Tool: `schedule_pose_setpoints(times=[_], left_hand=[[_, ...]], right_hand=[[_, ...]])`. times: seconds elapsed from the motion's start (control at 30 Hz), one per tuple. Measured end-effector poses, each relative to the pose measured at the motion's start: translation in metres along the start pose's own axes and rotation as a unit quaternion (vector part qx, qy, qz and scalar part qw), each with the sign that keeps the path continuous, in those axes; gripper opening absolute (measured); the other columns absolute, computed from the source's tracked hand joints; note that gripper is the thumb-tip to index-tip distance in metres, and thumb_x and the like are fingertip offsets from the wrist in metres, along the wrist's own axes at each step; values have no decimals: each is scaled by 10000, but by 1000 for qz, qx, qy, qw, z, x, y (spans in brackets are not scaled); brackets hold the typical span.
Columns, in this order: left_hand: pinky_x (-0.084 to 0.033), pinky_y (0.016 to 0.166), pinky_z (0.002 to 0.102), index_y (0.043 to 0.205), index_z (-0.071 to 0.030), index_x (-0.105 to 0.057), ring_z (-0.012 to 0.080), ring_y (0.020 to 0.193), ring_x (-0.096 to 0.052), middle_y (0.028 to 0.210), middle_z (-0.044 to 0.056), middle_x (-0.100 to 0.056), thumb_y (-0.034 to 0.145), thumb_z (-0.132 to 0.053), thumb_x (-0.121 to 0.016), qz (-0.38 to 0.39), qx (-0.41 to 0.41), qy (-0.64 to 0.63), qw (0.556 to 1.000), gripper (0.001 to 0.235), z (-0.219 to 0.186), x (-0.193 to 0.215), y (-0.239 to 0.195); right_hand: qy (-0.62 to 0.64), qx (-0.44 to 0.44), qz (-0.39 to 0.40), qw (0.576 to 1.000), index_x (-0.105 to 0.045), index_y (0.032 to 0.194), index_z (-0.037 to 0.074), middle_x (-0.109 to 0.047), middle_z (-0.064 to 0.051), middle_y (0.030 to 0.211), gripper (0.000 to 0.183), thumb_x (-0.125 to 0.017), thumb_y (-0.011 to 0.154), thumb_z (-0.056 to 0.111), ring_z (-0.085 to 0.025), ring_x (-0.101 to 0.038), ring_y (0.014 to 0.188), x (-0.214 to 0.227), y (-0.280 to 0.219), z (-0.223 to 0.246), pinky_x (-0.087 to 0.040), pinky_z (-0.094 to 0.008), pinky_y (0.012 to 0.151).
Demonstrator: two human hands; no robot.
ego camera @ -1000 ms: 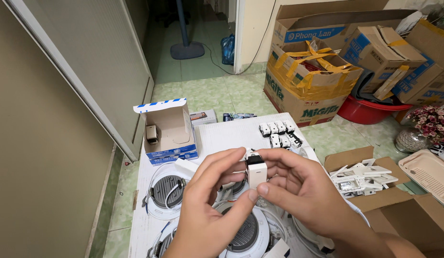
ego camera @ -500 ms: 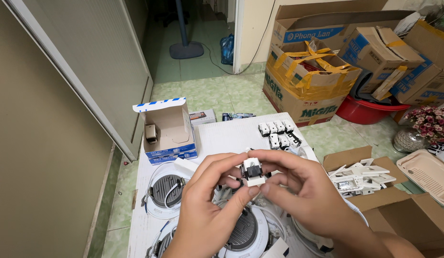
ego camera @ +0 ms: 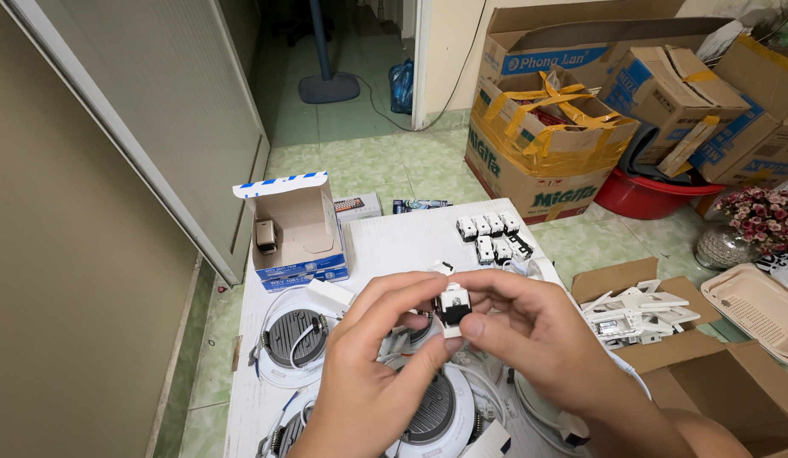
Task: The person picks up a small white electronic component, turns it over by hand to see both sides, and places it into a small blue and white cardboard box on the floor.
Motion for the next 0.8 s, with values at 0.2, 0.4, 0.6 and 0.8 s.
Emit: schedule_pose_setpoints(times=[0.2, 0.4, 0.6, 0.8], left_hand=[[-647, 928, 287, 1318, -90, -676, 163, 1224, -682, 1337, 93, -684, 889, -200, -784, -10, 12, -5, 1000, 456, -1, 4, 1], [-585, 855, 238, 1354, -84, -676, 129, 1002, -714, 1227, 45, -702, 853, -197, -808, -14, 62, -15, 998, 531, 14, 4, -1], [-592, 786, 200, 1331, -93, -711, 82, 838, -682, 1153, 26, -696, 801, -136, -869, -21, 93, -46, 994, 554, 21, 2, -3], [-591, 824, 209, 1284, -101, -722, 106, 860, -677, 1211, 29, -684, 795, -107, -877, -20, 101, -60, 993, 513, 20, 2, -4]], right_hand=[[-22, 32, 4, 999, -708, 1345, 24, -733, -73, 1103, 523, -784, 840, 136, -123, -678, 1008, -6, -3, 19, -607, -259, 814], [-34, 60, -2, 998, -708, 1338, 37, -716, -81, 1057, 554, -838, 801, 78, -116, -674, 914, -10, -7, 29, -608, -247, 772], [-54, 88, 3, 995, -710, 1364, 53, -680, -81, 1038, 564, -838, 815, 61, -112, -637, 871, -14, -8, 37, -590, -237, 770], [-41, 68, 16, 997, -694, 1392, 41, -732, -108, 1106, 531, -718, 862, 73, -116, -676, 945, -6, -6, 26, -581, -248, 804]])
Point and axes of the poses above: each hand's wrist, its own y-axis towards the middle knuckle, its own x-axis out of the back of the hand, z = x × y, the point moved 9 cm from there along y, towards the middle knuckle
